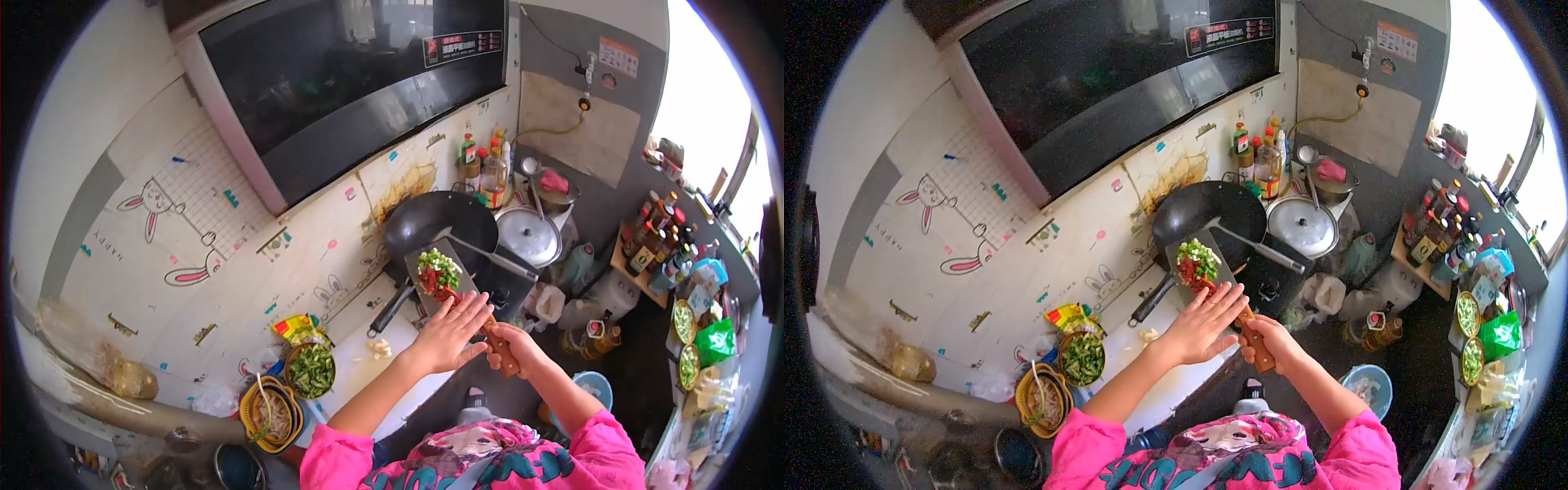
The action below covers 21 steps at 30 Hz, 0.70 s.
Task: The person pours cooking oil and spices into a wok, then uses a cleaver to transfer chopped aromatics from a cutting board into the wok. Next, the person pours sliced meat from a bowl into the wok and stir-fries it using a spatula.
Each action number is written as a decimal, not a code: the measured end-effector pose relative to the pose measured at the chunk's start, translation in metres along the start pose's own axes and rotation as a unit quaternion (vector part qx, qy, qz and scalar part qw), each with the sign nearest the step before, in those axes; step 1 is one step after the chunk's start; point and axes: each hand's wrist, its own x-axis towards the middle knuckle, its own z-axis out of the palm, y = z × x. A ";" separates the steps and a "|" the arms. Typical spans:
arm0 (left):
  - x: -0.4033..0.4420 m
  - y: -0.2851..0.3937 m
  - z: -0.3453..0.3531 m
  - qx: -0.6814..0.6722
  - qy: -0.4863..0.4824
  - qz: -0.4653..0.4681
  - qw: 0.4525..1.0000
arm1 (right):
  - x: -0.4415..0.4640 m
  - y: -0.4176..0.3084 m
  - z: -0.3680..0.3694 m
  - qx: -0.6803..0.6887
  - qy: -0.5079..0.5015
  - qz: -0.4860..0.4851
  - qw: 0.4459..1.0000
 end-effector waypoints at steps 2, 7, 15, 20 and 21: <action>0.026 -0.021 0.019 -0.004 -0.005 -0.005 1.000 | 0.016 -0.018 -0.016 0.012 -0.010 0.010 1.000; 0.082 -0.066 0.051 -0.027 -0.019 0.003 0.999 | 0.058 -0.055 -0.053 -0.008 -0.009 0.013 1.000; 0.136 -0.144 0.099 -0.045 -0.034 -0.117 0.992 | 0.076 -0.101 -0.092 -0.012 -0.018 0.064 0.998; 0.150 -0.176 0.065 -0.040 -0.143 -0.301 0.942 | 0.039 -0.135 -0.088 0.016 -0.054 0.080 0.995; 0.152 -0.177 0.051 -0.052 -0.156 -0.311 0.936 | 0.036 -0.137 -0.088 0.015 -0.057 0.078 0.995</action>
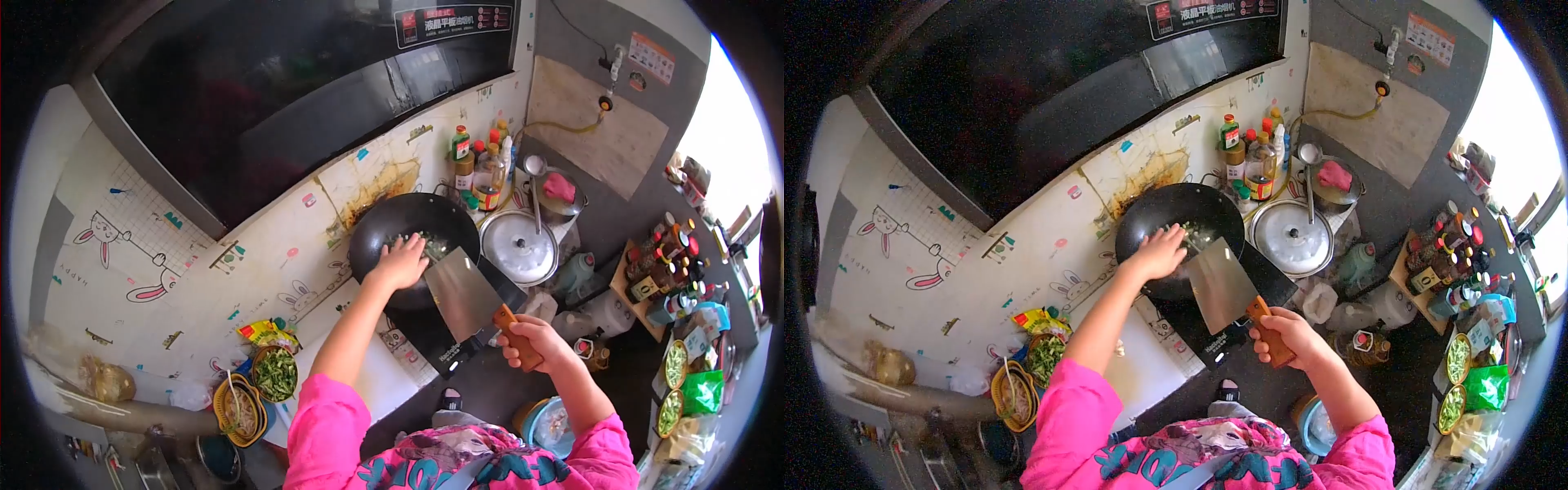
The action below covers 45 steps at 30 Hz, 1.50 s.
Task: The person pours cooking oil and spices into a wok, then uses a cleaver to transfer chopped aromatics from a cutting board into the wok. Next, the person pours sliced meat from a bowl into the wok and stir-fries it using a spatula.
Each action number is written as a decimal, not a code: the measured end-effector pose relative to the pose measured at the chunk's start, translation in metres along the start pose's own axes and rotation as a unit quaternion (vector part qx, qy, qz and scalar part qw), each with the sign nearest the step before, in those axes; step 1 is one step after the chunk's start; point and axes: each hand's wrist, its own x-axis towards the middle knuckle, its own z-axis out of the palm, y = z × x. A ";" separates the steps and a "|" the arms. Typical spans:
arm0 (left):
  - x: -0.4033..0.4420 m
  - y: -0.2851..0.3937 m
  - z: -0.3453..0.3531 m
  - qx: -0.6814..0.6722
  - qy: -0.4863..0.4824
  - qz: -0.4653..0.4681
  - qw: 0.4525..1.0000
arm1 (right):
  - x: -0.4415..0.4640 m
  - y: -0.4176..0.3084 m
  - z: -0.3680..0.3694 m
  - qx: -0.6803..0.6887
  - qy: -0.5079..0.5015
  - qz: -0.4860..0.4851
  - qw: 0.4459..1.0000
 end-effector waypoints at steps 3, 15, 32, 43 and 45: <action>-0.047 0.041 -0.043 -0.017 0.072 0.047 0.996 | -0.009 0.006 0.004 0.024 -0.005 -0.013 1.000; -0.131 0.110 -0.027 -0.008 0.143 0.083 0.986 | -0.039 0.089 0.056 0.073 0.012 -0.146 0.987; -0.426 0.016 0.143 -0.154 0.165 0.088 0.970 | -0.071 0.325 0.072 0.142 0.039 -0.038 0.988; -0.474 -0.042 0.240 -0.196 0.191 -0.116 0.955 | 0.041 0.421 0.110 0.042 0.097 0.042 0.994; -0.475 -0.047 0.257 -0.203 0.186 -0.131 0.952 | 0.054 0.439 0.120 0.051 0.112 0.010 0.992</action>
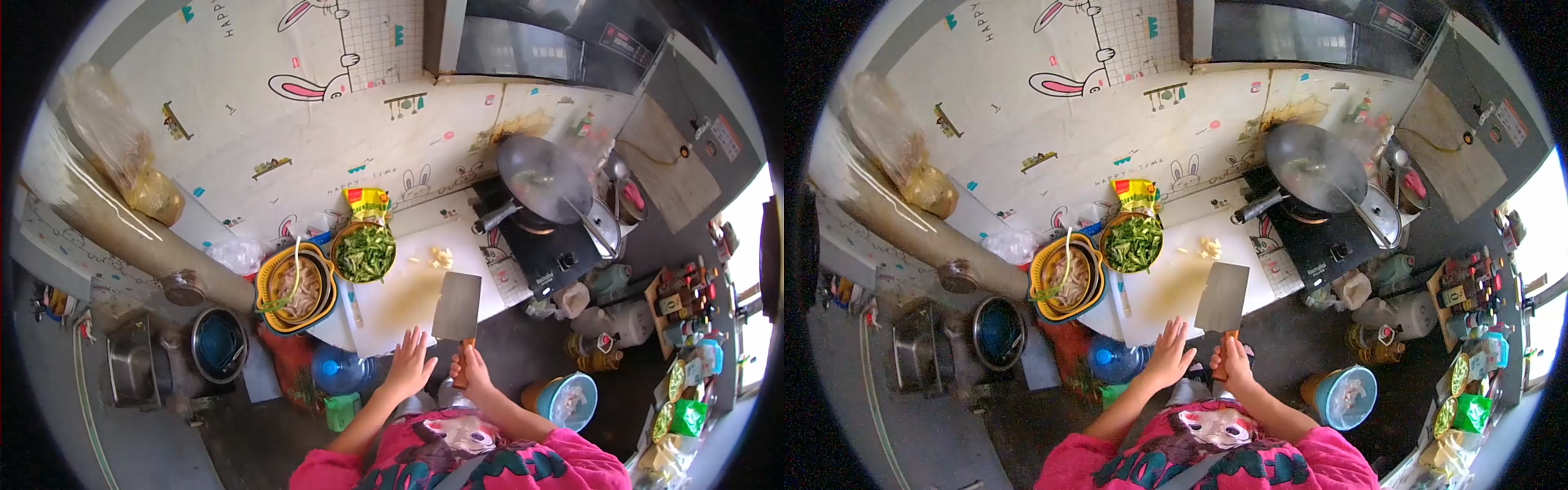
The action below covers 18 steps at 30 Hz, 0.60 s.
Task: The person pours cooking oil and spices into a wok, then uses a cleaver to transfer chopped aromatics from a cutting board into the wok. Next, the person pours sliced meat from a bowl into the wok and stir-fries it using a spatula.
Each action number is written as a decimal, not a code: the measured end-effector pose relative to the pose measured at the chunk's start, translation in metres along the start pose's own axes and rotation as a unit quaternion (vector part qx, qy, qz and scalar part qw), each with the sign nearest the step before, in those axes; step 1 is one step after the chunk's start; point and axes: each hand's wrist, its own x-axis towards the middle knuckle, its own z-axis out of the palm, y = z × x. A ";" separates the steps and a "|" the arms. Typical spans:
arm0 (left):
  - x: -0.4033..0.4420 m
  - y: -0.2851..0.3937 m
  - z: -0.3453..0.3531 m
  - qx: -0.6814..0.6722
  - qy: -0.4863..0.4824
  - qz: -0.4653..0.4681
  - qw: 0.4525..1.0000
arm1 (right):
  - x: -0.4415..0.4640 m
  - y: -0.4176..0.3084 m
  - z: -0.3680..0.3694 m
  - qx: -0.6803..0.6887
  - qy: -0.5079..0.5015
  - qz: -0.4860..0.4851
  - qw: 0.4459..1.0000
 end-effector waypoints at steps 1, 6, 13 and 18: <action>0.000 -0.005 0.007 -0.013 0.024 0.010 1.000 | 0.007 0.007 0.005 0.025 -0.002 -0.012 1.000; 0.006 -0.016 0.023 -0.195 -0.051 -0.064 0.977 | 0.037 0.027 0.018 0.056 0.074 -0.083 0.992; 0.025 -0.048 0.056 -0.361 -0.169 -0.188 0.898 | 0.077 0.049 0.013 -0.034 0.055 -0.028 0.998; 0.029 -0.074 0.047 -0.149 -0.013 -0.167 0.975 | 0.110 0.043 0.017 -0.149 0.018 0.152 0.977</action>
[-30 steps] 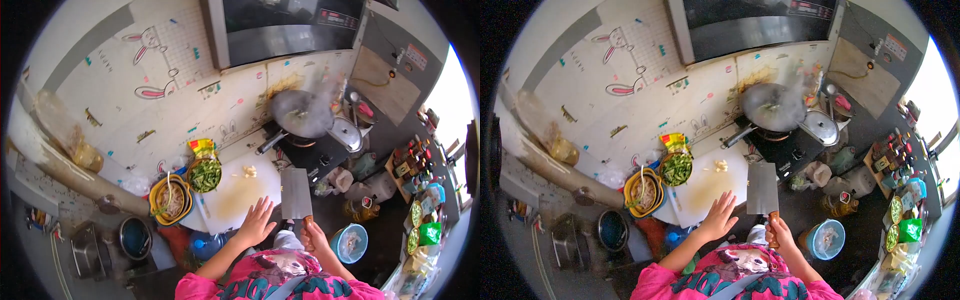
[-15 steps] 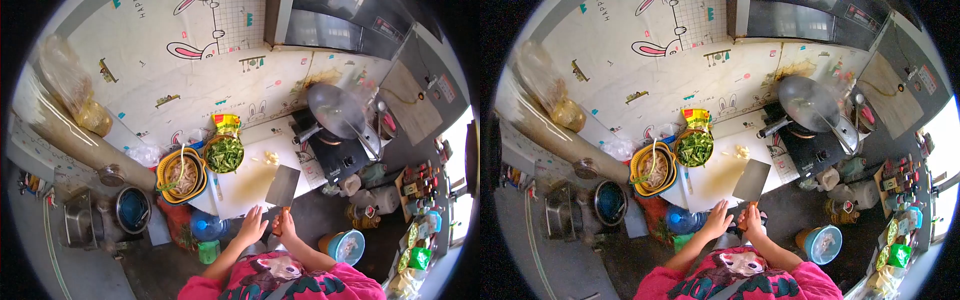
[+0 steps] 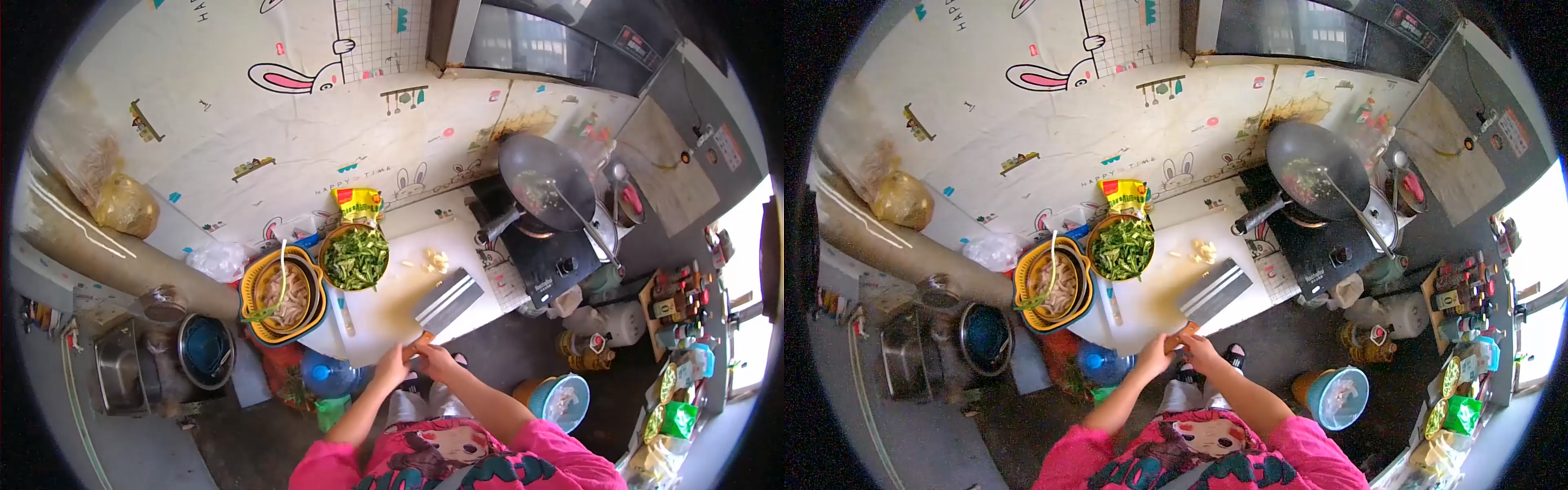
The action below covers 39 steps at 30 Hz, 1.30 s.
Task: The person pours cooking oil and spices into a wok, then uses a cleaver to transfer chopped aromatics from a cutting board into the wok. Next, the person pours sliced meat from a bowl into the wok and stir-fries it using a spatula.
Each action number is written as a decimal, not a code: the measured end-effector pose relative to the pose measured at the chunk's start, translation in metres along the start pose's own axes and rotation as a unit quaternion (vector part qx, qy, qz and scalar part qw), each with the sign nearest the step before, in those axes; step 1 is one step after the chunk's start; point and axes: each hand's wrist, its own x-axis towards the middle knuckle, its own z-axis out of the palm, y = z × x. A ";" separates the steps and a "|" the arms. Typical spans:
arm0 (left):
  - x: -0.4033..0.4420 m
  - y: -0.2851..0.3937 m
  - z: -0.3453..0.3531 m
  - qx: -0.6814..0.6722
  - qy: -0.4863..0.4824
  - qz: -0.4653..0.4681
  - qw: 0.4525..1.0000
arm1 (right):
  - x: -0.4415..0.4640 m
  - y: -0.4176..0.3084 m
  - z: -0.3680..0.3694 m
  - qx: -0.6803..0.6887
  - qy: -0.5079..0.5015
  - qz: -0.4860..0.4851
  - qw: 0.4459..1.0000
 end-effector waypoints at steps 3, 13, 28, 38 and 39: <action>0.016 -0.015 -0.011 0.080 0.016 -0.008 0.997 | -0.005 -0.013 0.002 -0.073 -0.014 0.016 0.997; 0.047 -0.036 -0.023 0.337 0.146 0.095 0.925 | -0.042 -0.034 -0.060 -0.093 0.015 -0.060 0.994; 0.167 0.162 -0.023 0.032 0.215 0.223 0.950 | -0.131 -0.146 -0.203 0.045 0.112 -0.314 0.942; 0.149 0.262 -0.001 -0.112 0.151 0.126 0.974 | -0.151 -0.299 -0.329 -0.172 0.444 -0.571 0.669; 0.136 0.280 0.005 -0.087 0.161 0.129 0.975 | -0.178 -0.316 -0.322 -0.221 0.486 -0.594 0.602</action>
